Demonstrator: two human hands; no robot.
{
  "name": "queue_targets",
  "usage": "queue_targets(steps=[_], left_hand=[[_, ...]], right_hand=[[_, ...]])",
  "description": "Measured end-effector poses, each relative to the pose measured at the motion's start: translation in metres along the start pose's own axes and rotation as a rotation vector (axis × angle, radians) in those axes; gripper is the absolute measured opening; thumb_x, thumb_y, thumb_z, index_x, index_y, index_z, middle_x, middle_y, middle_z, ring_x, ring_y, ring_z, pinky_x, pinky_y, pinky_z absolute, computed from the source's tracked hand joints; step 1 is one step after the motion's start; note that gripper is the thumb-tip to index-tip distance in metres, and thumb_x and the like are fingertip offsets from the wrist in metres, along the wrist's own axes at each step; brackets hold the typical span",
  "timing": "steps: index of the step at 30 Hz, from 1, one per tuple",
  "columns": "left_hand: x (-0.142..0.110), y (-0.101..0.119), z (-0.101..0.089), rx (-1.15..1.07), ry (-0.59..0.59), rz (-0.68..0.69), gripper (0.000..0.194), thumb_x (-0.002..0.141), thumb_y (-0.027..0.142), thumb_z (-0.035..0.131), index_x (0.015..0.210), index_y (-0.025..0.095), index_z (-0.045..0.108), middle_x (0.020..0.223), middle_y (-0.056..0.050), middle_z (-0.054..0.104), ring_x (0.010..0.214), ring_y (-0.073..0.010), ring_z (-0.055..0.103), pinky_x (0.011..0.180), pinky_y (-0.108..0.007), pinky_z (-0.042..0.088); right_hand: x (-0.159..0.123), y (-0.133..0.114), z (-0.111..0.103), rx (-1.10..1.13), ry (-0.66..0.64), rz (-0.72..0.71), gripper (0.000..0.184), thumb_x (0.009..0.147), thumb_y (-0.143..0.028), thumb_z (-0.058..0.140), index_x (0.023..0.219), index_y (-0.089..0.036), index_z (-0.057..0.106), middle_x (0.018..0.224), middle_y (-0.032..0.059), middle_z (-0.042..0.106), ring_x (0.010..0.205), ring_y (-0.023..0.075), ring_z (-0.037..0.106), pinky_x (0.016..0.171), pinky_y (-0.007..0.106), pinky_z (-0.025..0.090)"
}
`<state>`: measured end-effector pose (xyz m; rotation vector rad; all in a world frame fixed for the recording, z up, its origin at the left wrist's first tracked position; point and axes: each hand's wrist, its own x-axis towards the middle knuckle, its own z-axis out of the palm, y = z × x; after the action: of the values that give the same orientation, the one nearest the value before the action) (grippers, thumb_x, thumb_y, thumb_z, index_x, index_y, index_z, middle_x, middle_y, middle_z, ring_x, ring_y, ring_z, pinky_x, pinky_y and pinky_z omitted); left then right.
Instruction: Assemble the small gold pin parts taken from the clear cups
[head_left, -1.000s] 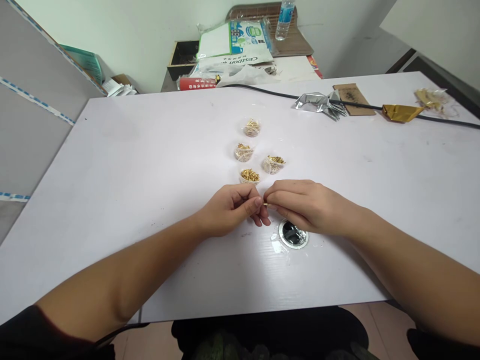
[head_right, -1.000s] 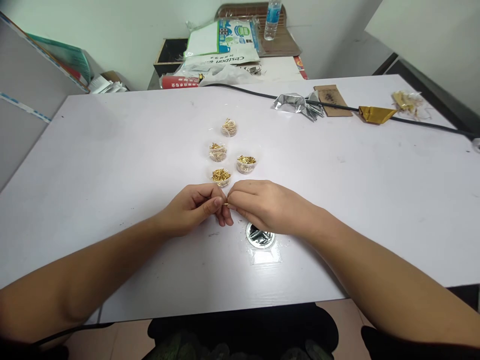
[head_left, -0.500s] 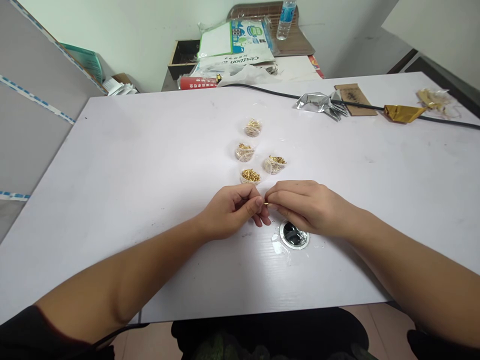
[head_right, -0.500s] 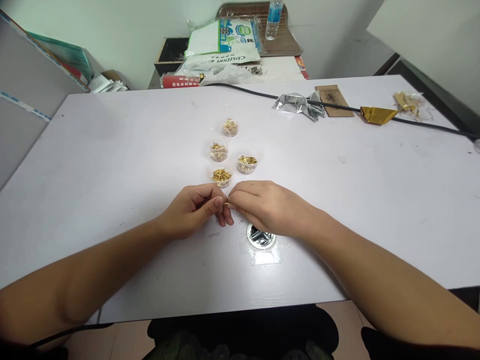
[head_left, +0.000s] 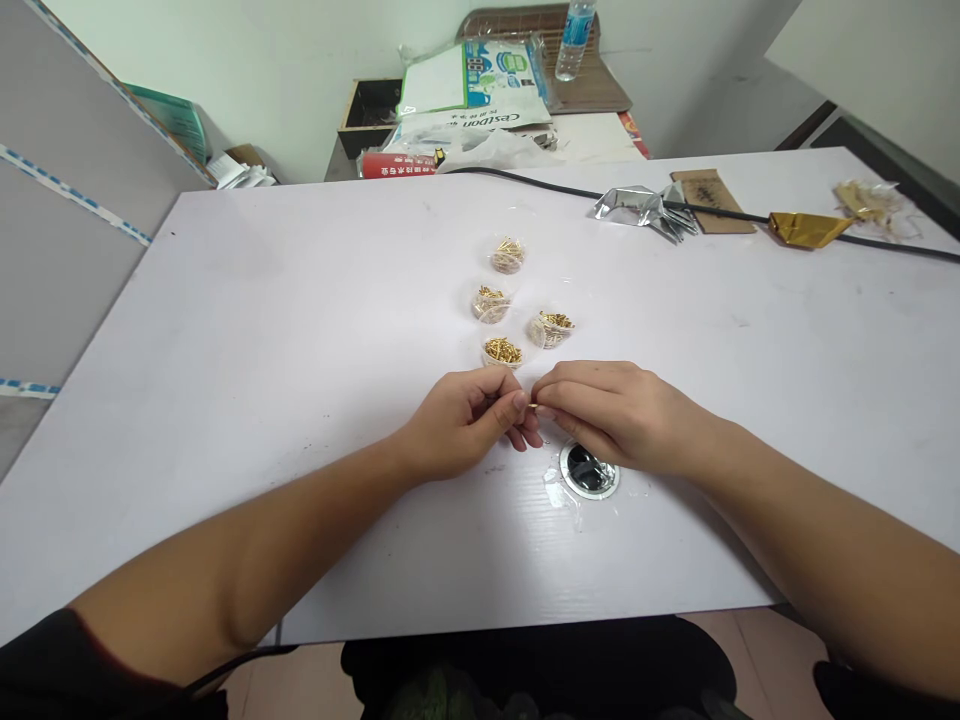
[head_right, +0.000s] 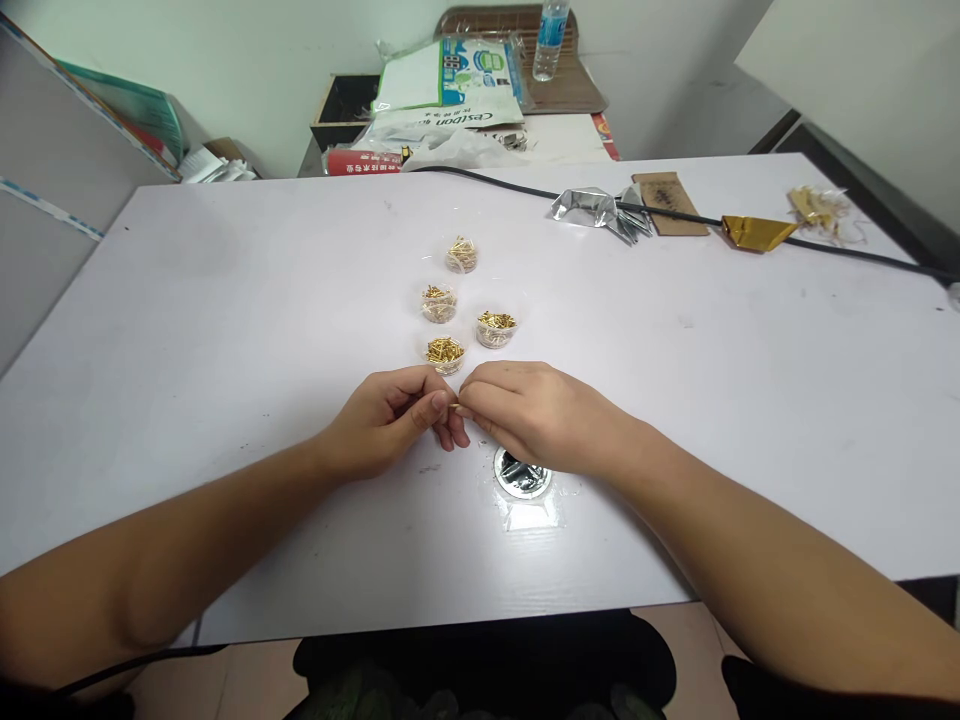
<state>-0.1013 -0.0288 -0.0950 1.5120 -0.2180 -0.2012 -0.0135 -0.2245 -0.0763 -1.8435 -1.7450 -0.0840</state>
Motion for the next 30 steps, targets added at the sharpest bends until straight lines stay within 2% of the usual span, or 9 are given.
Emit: queue_targets(steps=[7, 13, 20, 26, 30], left_hand=[[-0.001, 0.0, 0.001, 0.074, 0.043, 0.057, 0.034, 0.098, 0.04, 0.052, 0.08, 0.011, 0.056, 0.074, -0.007, 0.069, 0.066, -0.0101, 0.068, 0.063, -0.021, 0.059], [-0.001, -0.001, 0.001, 0.107, 0.068, 0.062, 0.035, 0.098, 0.041, 0.052, 0.079, 0.012, 0.054, 0.073, -0.008, 0.07, 0.064, -0.011, 0.068, 0.062, -0.022, 0.059], [-0.002, -0.002, 0.001, 0.135, 0.09, 0.078, 0.03, 0.099, 0.034, 0.05, 0.08, 0.012, 0.055, 0.072, -0.007, 0.069, 0.063, -0.0098, 0.066, 0.061, -0.02, 0.057], [-0.003, -0.004, 0.002, 0.171, 0.122, 0.089, 0.025, 0.099, 0.028, 0.05, 0.08, 0.012, 0.056, 0.072, -0.006, 0.069, 0.063, -0.0089, 0.065, 0.06, -0.019, 0.055], [-0.003, -0.004, 0.003, 0.148, 0.151, 0.077, 0.025, 0.099, 0.029, 0.05, 0.082, 0.012, 0.056, 0.074, -0.007, 0.068, 0.065, -0.0106, 0.065, 0.063, -0.023, 0.056]], right_hand=[[0.001, -0.003, 0.002, -0.024, 0.019, -0.002, 0.016, 0.093, -0.003, 0.047, 0.087, -0.015, 0.057, 0.082, 0.0072, 0.066, 0.069, 0.0136, 0.059, 0.06, 0.026, 0.05], [0.003, -0.005, 0.004, -0.044, 0.032, 0.013, 0.019, 0.096, -0.006, 0.044, 0.086, -0.016, 0.056, 0.08, 0.0066, 0.067, 0.067, 0.0132, 0.059, 0.059, 0.025, 0.049], [0.004, -0.008, 0.007, -0.026, 0.036, 0.072, 0.019, 0.098, -0.009, 0.043, 0.085, -0.016, 0.056, 0.079, 0.0063, 0.066, 0.066, 0.0133, 0.058, 0.059, 0.026, 0.049], [0.004, -0.01, 0.01, 0.001, 0.045, 0.129, 0.02, 0.097, -0.008, 0.043, 0.086, -0.017, 0.057, 0.079, 0.0051, 0.067, 0.07, 0.0139, 0.062, 0.062, 0.026, 0.051], [0.005, -0.012, 0.014, 0.017, 0.107, 0.138, 0.019, 0.096, -0.006, 0.044, 0.086, -0.017, 0.056, 0.077, 0.0034, 0.066, 0.068, 0.0125, 0.061, 0.061, 0.025, 0.051]])
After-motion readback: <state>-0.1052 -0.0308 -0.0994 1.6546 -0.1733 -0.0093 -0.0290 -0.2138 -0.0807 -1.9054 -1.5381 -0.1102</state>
